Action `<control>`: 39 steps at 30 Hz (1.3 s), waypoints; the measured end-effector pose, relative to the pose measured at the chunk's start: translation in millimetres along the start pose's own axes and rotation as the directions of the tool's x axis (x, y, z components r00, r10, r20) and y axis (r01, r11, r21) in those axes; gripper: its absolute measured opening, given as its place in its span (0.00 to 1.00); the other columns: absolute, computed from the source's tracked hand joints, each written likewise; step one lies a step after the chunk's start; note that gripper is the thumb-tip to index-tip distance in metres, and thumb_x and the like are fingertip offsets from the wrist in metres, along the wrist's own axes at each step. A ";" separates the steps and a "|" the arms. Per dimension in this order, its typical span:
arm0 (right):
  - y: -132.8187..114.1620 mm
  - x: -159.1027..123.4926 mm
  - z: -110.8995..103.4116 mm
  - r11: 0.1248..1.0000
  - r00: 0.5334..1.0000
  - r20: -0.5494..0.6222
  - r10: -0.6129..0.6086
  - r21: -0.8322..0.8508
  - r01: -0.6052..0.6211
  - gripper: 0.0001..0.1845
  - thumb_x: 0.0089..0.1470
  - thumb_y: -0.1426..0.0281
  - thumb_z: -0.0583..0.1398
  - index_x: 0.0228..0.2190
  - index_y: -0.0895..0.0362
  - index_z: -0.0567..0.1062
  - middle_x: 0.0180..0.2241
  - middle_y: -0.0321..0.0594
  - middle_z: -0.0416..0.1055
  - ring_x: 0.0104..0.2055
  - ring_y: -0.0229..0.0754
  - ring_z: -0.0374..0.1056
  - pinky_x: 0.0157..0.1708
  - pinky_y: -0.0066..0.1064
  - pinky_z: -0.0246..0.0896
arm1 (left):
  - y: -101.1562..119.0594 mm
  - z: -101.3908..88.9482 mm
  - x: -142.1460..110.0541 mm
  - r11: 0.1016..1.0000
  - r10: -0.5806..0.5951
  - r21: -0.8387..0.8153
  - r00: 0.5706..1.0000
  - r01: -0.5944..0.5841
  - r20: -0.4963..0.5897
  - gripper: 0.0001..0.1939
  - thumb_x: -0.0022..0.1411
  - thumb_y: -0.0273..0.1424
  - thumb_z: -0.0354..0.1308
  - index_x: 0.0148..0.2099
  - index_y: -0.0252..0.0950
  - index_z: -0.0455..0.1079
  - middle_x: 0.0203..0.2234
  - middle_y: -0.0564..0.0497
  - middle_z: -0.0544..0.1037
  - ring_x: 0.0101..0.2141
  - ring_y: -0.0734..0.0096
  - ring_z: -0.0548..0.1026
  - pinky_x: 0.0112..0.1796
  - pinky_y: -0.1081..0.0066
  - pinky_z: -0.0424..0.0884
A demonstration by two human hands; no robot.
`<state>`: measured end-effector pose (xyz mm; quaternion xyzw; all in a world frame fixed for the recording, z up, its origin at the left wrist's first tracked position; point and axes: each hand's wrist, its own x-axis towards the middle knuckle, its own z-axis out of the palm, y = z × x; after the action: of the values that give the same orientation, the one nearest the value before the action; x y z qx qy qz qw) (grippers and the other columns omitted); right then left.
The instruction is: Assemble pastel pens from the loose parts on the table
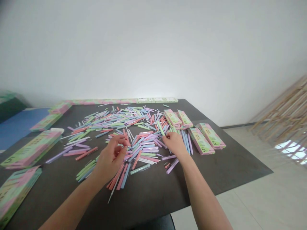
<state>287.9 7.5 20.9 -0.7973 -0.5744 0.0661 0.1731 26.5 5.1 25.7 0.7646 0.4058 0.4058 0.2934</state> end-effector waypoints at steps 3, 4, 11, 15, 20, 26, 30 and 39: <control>17.5 -2.4 5.2 0.997 0.999 0.018 0.039 -0.065 -0.038 0.16 0.55 0.65 0.54 0.28 0.61 0.79 0.30 0.50 0.78 0.36 0.47 0.73 0.32 0.30 0.57 | 3.1 1.5 -3.0 0.999 0.000 0.035 1.000 0.000 0.001 0.14 0.64 0.29 0.48 0.52 0.39 0.58 0.37 0.51 0.71 0.23 0.78 0.69 0.26 0.75 0.64; 21.7 -3.5 7.5 0.995 0.998 0.029 0.047 -0.087 -0.044 0.16 0.54 0.66 0.55 0.28 0.62 0.79 0.31 0.52 0.78 0.37 0.49 0.73 0.33 0.31 0.57 | 1.8 1.6 -3.5 0.999 -0.008 0.039 1.000 0.008 -0.003 0.13 0.64 0.29 0.48 0.52 0.39 0.58 0.36 0.52 0.71 0.23 0.78 0.69 0.26 0.75 0.64; 31.3 -9.5 25.4 0.983 0.993 0.101 0.066 -0.176 -0.048 0.15 0.53 0.67 0.55 0.28 0.63 0.79 0.33 0.56 0.77 0.39 0.52 0.73 0.35 0.33 0.59 | -17.5 -6.7 -0.1 0.992 -0.104 0.064 0.988 0.112 -0.117 0.12 0.62 0.30 0.49 0.49 0.38 0.60 0.35 0.52 0.70 0.21 0.79 0.69 0.24 0.76 0.64; 27.7 -9.7 30.2 0.979 0.991 0.107 0.083 -0.194 -0.061 0.14 0.53 0.68 0.55 0.34 0.65 0.77 0.36 0.58 0.77 0.41 0.53 0.73 0.36 0.34 0.60 | -26.4 -10.0 2.4 0.988 -0.128 0.067 0.976 0.142 -0.178 0.12 0.61 0.30 0.50 0.48 0.38 0.60 0.34 0.52 0.71 0.19 0.79 0.66 0.21 0.77 0.61; 24.2 -10.3 31.9 0.975 0.990 0.105 0.095 -0.208 -0.072 0.15 0.53 0.69 0.56 0.39 0.67 0.72 0.37 0.59 0.76 0.41 0.54 0.72 0.36 0.35 0.59 | -33.6 -8.9 3.2 0.984 -0.132 0.096 0.972 0.153 -0.195 0.13 0.61 0.30 0.51 0.48 0.38 0.62 0.33 0.52 0.72 0.20 0.78 0.67 0.22 0.76 0.60; 19.8 -13.3 27.9 0.970 0.987 0.118 0.106 -0.228 -0.077 0.14 0.55 0.67 0.55 0.39 0.64 0.71 0.34 0.56 0.76 0.39 0.54 0.73 0.33 0.35 0.57 | -34.2 -9.4 0.3 0.989 -0.114 0.078 0.978 0.129 -0.176 0.12 0.61 0.29 0.50 0.48 0.37 0.64 0.32 0.52 0.71 0.19 0.78 0.66 0.22 0.76 0.61; -1.2 -10.2 19.5 0.979 0.994 0.105 -0.019 -0.201 0.040 0.12 0.57 0.66 0.54 0.37 0.60 0.73 0.31 0.49 0.76 0.35 0.50 0.72 0.32 0.33 0.55 | -34.1 -14.5 2.1 0.980 -0.099 0.158 0.988 0.117 -0.117 0.13 0.62 0.29 0.49 0.49 0.37 0.63 0.33 0.51 0.72 0.22 0.75 0.69 0.24 0.74 0.62; -83.1 23.4 34.6 0.862 0.834 0.253 -0.491 0.002 0.507 0.16 0.50 0.79 0.56 0.36 0.53 0.80 0.42 0.41 0.77 0.45 0.44 0.71 0.45 0.29 0.60 | -64.6 -13.6 3.9 0.966 -0.113 0.220 0.987 0.135 -0.112 0.12 0.60 0.26 0.50 0.48 0.38 0.64 0.33 0.51 0.74 0.26 0.70 0.72 0.29 0.71 0.64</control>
<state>210.9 59.7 20.1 -0.6108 -0.7810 0.0977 0.0863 -8.5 42.2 -16.3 0.7452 0.5105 0.3749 0.2084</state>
